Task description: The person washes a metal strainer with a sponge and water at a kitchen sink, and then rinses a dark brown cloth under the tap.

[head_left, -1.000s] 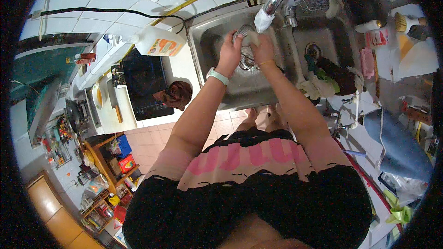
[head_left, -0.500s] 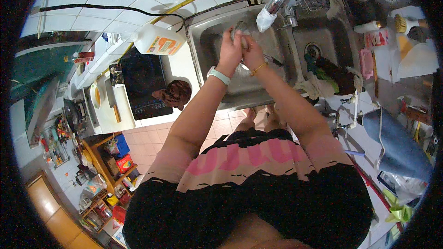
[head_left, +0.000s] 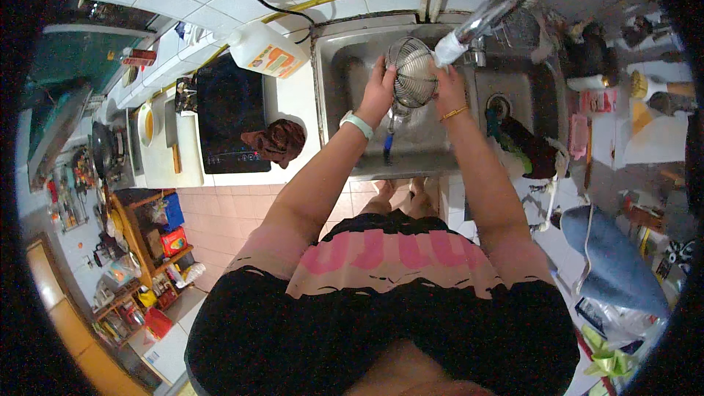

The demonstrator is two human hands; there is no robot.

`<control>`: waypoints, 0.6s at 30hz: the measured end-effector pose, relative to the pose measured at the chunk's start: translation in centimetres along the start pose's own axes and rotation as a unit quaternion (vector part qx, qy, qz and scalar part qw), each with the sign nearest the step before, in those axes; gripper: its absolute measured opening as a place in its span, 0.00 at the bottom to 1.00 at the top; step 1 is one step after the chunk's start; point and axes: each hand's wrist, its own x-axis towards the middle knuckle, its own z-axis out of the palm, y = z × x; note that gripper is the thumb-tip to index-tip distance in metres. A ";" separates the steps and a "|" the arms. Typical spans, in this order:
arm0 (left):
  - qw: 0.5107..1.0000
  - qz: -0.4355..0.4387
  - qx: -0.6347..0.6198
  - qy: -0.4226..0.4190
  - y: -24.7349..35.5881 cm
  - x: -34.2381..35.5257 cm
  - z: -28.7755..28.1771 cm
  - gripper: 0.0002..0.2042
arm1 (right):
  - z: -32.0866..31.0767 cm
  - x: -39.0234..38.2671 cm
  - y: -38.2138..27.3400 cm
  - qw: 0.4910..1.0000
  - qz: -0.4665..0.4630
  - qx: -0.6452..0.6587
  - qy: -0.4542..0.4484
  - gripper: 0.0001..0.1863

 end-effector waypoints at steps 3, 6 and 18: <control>0.998 -0.066 -0.013 0.017 -4.8 0.0 -2.1 0.29 | 2.0 -0.6 -2.8 0.953 0.190 0.236 0.026 0.19; 0.994 -0.058 0.089 0.013 -4.8 -2.1 -3.1 0.25 | 1.9 0.4 0.2 0.916 0.238 0.314 0.076 0.18; 0.975 -0.074 0.143 -0.153 -6.1 -6.5 -7.2 0.16 | 0.9 0.5 -7.5 0.896 0.210 0.387 0.057 0.19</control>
